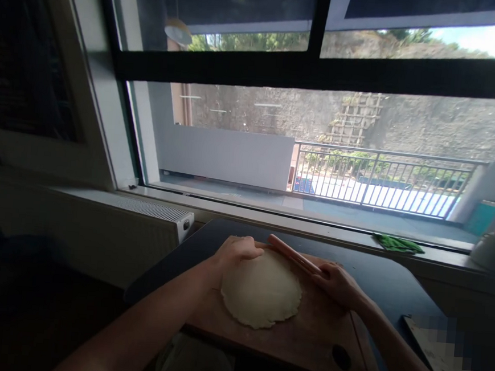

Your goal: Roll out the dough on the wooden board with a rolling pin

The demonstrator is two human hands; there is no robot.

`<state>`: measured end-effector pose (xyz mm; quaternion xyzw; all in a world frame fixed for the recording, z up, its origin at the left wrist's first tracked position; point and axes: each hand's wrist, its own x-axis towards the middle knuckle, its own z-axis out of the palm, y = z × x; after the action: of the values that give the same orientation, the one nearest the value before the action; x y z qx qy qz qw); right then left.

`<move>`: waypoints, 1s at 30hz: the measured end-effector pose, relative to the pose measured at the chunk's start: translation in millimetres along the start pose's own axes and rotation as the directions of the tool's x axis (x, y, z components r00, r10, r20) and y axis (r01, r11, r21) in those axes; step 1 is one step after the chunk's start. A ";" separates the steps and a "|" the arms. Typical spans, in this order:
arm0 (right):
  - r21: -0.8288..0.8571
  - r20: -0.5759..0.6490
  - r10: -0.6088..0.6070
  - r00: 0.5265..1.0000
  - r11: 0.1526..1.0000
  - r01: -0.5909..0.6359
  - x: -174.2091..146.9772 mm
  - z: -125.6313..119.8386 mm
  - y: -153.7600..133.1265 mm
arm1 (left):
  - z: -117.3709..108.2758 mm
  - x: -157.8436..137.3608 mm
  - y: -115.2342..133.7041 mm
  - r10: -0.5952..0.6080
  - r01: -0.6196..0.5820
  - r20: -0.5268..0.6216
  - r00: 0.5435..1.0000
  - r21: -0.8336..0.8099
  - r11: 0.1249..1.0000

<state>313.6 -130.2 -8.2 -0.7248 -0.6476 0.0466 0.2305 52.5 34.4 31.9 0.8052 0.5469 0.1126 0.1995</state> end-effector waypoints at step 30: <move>-0.228 -0.163 -0.186 0.969 0.963 0.147 1.9 42.2 -133.6 | 19.3 -53.4 -30.2 0.402 -0.301 -0.316 0.859 0.324 0.897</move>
<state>175.9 -109.5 7.4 -0.6893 -0.6838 -0.1097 0.2128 14.9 -9.1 3.2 0.8746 0.4273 0.2255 -0.0415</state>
